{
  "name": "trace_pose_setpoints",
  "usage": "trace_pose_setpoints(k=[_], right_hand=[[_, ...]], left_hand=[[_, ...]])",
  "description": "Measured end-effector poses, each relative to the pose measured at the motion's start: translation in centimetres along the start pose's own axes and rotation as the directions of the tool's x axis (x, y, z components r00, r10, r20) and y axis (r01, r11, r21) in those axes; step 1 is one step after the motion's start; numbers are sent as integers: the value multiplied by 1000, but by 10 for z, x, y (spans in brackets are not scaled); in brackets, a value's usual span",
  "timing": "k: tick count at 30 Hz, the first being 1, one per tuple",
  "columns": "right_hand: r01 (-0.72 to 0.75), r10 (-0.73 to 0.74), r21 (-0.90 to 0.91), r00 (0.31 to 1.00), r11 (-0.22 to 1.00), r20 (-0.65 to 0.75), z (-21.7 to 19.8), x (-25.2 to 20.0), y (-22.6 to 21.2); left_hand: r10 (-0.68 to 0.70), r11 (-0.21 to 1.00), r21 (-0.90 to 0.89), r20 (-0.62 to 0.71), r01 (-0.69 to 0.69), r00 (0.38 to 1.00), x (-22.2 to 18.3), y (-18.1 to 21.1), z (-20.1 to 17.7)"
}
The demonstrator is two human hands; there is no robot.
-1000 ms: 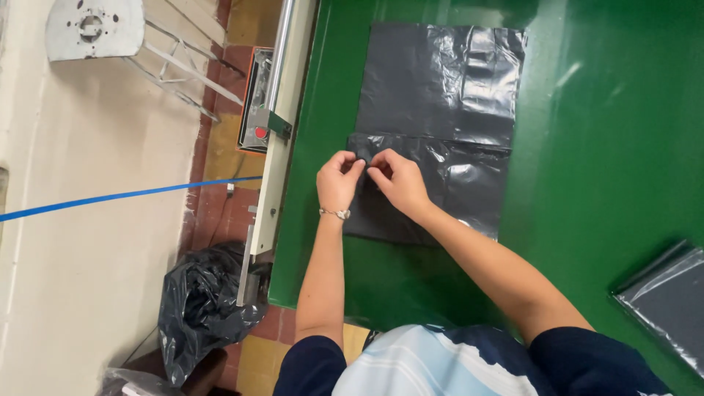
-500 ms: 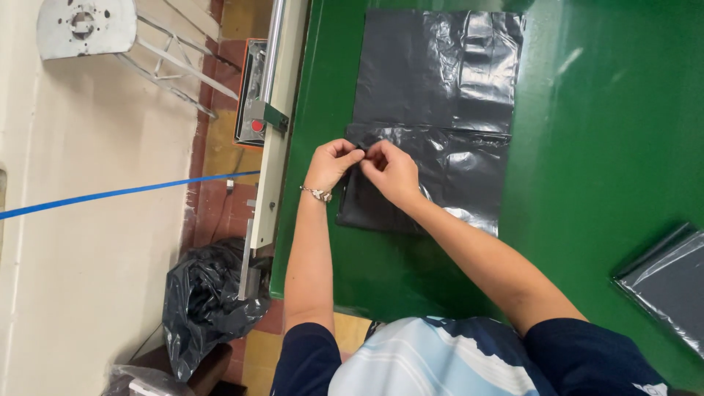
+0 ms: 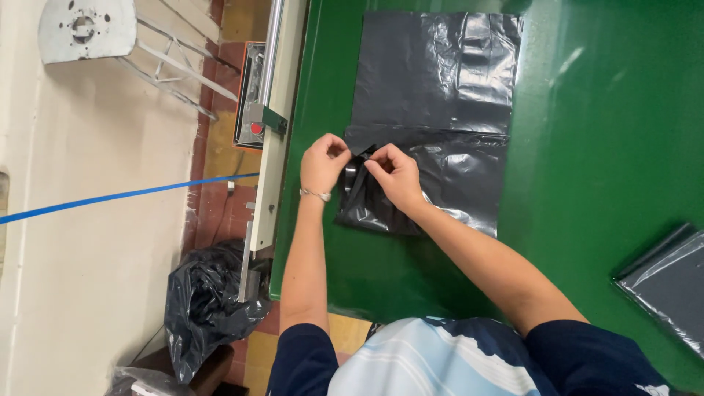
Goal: Folding black plastic bags and inserting them into clear plastic sleeves
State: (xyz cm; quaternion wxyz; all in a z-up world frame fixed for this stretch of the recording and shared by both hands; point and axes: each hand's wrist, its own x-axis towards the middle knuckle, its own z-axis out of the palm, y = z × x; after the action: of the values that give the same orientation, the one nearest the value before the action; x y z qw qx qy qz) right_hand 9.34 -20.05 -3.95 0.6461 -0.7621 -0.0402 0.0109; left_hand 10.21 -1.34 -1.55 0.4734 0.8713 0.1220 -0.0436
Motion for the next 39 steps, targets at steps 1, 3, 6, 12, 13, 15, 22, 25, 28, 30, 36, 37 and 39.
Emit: trace_pose_setpoints(k=[1,3,6,12,13,15,22,25,28,30,36,37,39], right_hand=[[-4,4,-3,1000,1000,-1,0,-1,-2],[-6,6,-5,1000,1000,-4,-1,0,-2],[18,-18,-54,1000,998,0,0,-2,-1],[146,-136,-191,989,971,63,-10,-17,-25],[308,-273,-262,948,915,162,-13,-23,-22],[465,-391,-313,879,828,272,-15,-33,-20],[758,-705,214,409,616,580,-18,-36,-36],[633,-669,325,432,702,604,-23,-27,-33],[571,-638,344,461,745,616,-25,-20,-27],[541,-617,347,468,766,633,-25,-22,-22],[539,-599,326,473,777,646,-26,-18,-10],[549,-604,323,468,771,645,-25,-16,-9],[551,-604,321,469,770,644,-21,-15,-2]], left_hand=[[30,990,137,-79,-19,996,-15,22,-4],[74,961,274,-153,-29,985,-40,43,-2],[329,914,347,-327,-212,886,-67,44,11],[53,935,353,-65,-27,996,-50,56,7],[-65,933,355,20,54,998,-44,66,3],[-184,922,363,102,136,978,-26,63,2],[-318,872,-309,231,379,920,26,-15,46],[-268,468,-706,459,531,847,35,-38,56],[-206,395,-649,627,650,751,73,-110,74],[-226,405,-613,652,679,724,79,-137,82],[-153,313,-641,694,701,703,65,-91,72],[-152,289,-643,701,710,697,62,-67,64],[-159,260,-639,711,724,685,59,-38,53]])
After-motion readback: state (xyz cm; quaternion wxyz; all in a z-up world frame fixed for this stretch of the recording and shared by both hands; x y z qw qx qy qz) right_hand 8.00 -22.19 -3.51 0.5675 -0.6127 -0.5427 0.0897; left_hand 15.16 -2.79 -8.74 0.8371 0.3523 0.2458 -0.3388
